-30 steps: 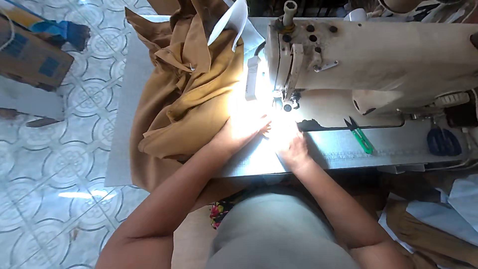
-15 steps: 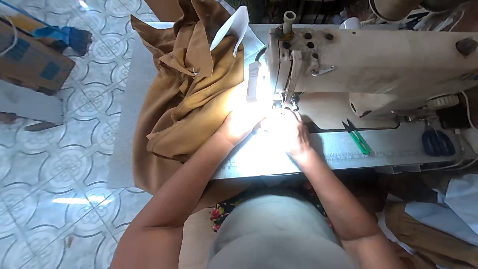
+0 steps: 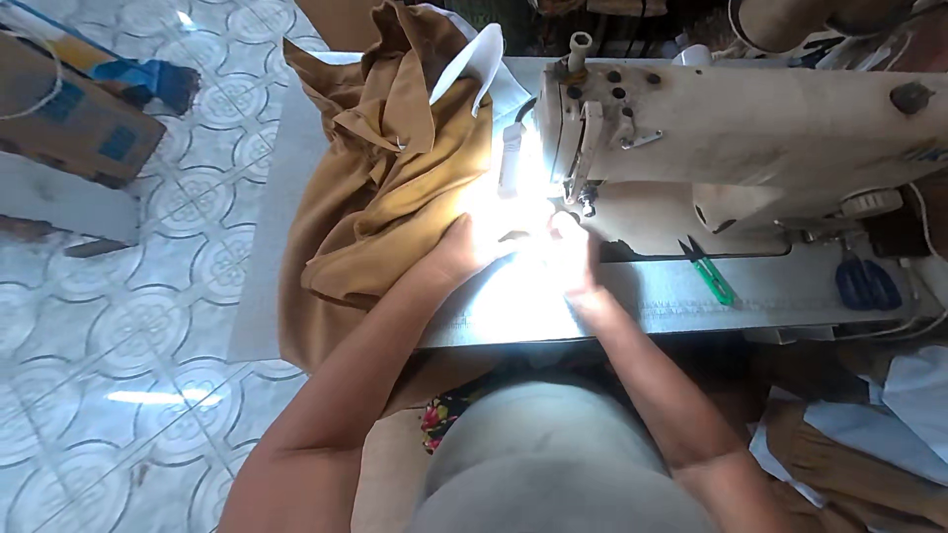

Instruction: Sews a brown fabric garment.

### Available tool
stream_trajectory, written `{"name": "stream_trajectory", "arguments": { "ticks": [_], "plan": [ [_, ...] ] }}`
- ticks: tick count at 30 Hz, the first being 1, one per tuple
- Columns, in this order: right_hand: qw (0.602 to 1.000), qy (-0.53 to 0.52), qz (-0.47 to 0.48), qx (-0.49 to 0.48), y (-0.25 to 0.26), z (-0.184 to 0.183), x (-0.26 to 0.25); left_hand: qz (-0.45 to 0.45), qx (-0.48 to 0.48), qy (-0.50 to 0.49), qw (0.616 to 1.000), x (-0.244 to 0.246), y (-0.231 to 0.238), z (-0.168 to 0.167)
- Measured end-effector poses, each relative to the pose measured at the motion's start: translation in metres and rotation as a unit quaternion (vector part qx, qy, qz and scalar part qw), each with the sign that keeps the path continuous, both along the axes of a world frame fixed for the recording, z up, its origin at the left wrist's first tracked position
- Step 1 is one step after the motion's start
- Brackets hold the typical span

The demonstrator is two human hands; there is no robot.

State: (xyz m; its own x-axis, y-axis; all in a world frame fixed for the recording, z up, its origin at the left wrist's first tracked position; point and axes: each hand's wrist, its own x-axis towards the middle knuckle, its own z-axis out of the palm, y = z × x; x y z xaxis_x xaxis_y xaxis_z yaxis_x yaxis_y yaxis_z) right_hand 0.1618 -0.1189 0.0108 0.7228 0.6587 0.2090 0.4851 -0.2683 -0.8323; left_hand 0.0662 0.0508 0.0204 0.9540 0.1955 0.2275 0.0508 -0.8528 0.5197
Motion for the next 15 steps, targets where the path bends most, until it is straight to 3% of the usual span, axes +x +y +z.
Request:
{"name": "stream_trajectory", "arguments": {
  "ticks": [3,6,8,12,15],
  "plan": [
    [0.962,0.264,0.029,0.056,-0.027,0.021,-0.024,-0.076,0.137,-0.037,0.987,-0.016,-0.004,0.004],
    [0.959,0.284,0.013,-0.020,-0.054,0.020,-0.031,-0.141,0.195,-0.019,0.970,-0.023,-0.010,0.015],
    [0.975,0.210,0.004,-0.067,-0.061,0.018,-0.028,-0.162,0.203,-0.024,0.965,-0.024,-0.016,0.016],
    [0.994,-0.064,-0.031,-0.082,-0.046,0.022,-0.023,-0.155,0.203,-0.012,0.967,-0.025,-0.026,0.021],
    [0.987,-0.111,-0.014,-0.116,-0.025,0.023,-0.024,-0.127,0.214,-0.012,0.968,-0.026,-0.032,0.017]
  ]
}}
